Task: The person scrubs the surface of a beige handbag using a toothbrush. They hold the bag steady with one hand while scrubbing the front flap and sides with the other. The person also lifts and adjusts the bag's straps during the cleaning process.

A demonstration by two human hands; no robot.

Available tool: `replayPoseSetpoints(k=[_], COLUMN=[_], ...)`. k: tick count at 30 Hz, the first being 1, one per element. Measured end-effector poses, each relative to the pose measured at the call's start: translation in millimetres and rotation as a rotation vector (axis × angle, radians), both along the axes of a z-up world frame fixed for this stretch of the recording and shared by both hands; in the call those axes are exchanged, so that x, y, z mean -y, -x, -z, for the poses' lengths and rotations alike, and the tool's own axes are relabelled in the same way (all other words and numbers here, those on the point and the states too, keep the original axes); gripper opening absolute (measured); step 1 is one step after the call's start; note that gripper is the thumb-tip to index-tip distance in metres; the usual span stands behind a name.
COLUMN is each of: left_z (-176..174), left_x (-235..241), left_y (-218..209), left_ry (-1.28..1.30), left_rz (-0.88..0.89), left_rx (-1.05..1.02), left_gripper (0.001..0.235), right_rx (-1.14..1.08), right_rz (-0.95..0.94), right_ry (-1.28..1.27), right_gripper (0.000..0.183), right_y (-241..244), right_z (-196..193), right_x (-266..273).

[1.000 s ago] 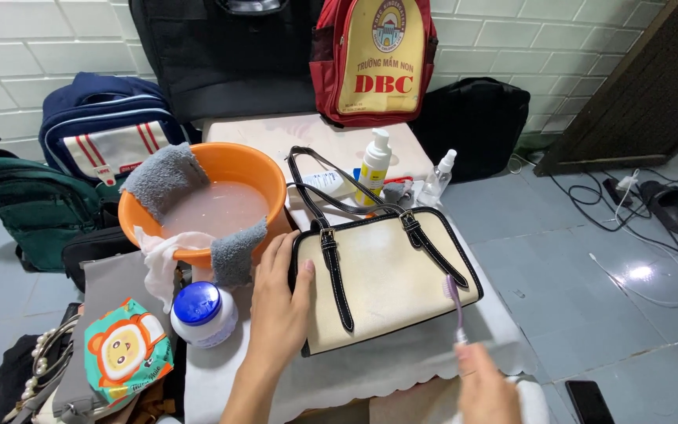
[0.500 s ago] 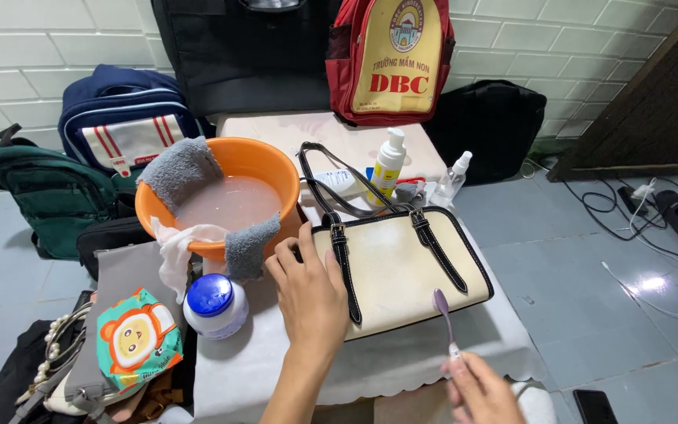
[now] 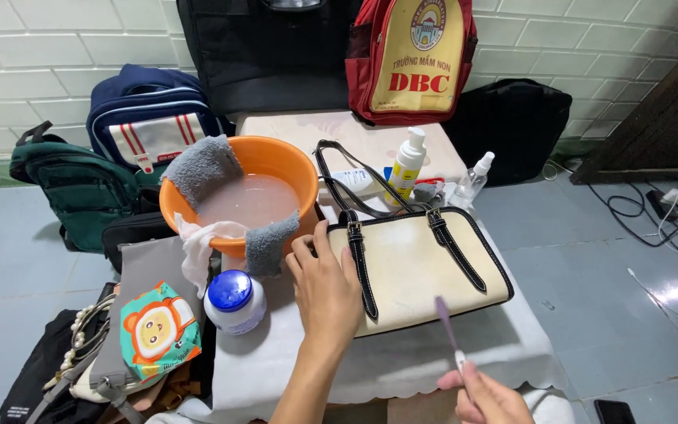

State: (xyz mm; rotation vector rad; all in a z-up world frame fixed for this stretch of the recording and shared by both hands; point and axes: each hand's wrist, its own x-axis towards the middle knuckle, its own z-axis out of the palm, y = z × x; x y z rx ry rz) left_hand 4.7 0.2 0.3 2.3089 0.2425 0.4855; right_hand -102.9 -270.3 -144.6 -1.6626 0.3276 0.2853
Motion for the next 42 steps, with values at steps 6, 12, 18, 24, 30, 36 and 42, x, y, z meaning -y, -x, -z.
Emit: replayPoseSetpoints(k=[6,12,18,24,30,36,42], left_z=[2,-1,9,10,-8,-7,-3], left_x=[0,-2,11,6,8,7,7], left_y=[2,6,7,8,-13,-18,-12], left_ry=[0.021,0.034,-0.434,-0.418,-0.389,-0.421,-0.508], left_rz=[0.000,0.006,-0.103,0.092,0.074,0.164,-0.005], left_rx=[0.034,0.033,0.197,0.174,0.097,0.061,0.258], left_gripper=[0.053,0.053,0.065,0.075,0.081,0.065,0.055], right_rx=[-0.442,-0.107,-0.077,0.006,0.007,0.001,0.095], right_rz=[-0.282,0.100,-0.028,-0.014,-0.030,0.248,-0.029], right_ry=[-1.124,0.006,-0.346,-0.226,-0.142,-0.278,-0.238], right_gripper=[0.031,0.065,0.064,0.079,0.070,0.055,0.042], right_y=[-57,-10,-12,-22,-23,-35,-20], right_z=[286,56,60,68,51,30,73], right_x=[-17,-35,-10,-7,20,32,-30])
